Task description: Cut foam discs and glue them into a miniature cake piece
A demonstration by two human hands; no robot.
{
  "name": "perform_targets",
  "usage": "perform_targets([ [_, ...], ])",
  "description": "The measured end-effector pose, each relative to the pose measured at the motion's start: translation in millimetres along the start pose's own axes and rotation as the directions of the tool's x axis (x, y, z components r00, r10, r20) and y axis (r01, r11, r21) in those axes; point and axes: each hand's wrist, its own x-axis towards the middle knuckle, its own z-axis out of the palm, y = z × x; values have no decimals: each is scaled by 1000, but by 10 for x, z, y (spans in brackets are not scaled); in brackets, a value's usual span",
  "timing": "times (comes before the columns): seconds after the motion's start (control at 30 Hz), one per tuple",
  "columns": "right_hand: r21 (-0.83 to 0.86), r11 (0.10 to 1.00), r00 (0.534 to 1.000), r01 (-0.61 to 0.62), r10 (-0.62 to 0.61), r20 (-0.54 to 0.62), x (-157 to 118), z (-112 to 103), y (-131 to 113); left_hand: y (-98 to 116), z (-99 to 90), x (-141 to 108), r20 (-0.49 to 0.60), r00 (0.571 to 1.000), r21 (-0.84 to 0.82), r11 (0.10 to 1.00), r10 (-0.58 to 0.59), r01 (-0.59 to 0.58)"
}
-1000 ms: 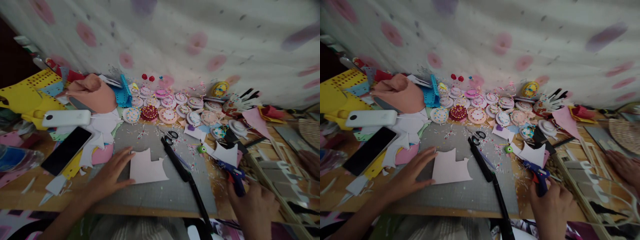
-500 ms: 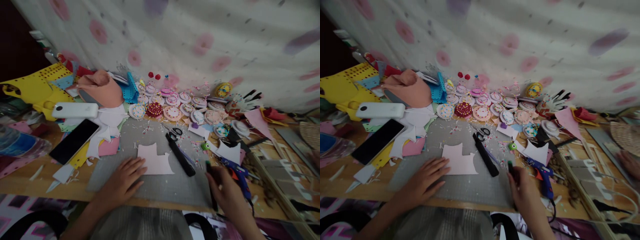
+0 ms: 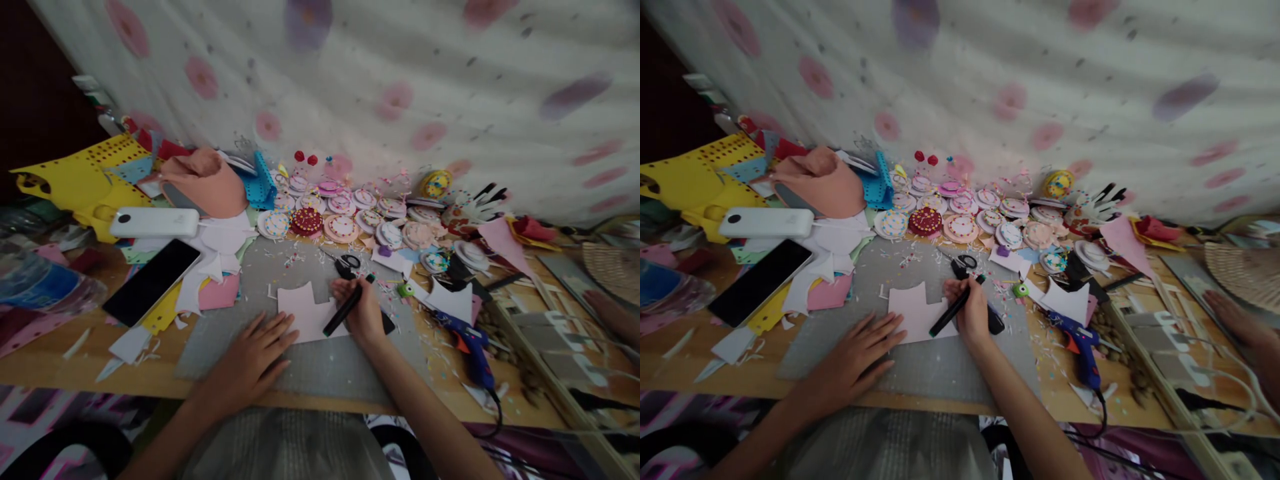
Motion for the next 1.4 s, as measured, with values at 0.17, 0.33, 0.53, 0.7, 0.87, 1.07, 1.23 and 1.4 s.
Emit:
perform_targets([
  [0.17,-5,1000,996,30,-29,85,276,61,-175,-9,15,57,-83,994,-120,991,-75,65],
  [0.33,-65,998,959,5,14,283,216,251,-72,-193,-84,487,-245,880,-651,742,-406,161],
  [0.53,-77,995,904,63,-25,426,134,270,47,-504,-326,1046,-43,975,-658,741,-218,137],
  [0.7,-143,989,852,42,39,522,108,209,1,-505,-320,1031,-73,987,-540,838,-141,79],
  [0.87,-198,980,804,-4,121,582,52,234,18,-530,-287,899,-190,980,-178,980,59,-94],
  [1.07,-279,960,786,-37,200,584,-20,238,13,-552,-283,893,-270,945,39,983,183,-179],
  [1.23,-217,968,813,-128,228,535,-20,210,68,-556,-334,870,-296,919,-75,953,260,-294],
  [1.4,-290,900,598,-327,434,673,22,207,45,-572,-405,873,-411,894,-29,978,177,-207],
])
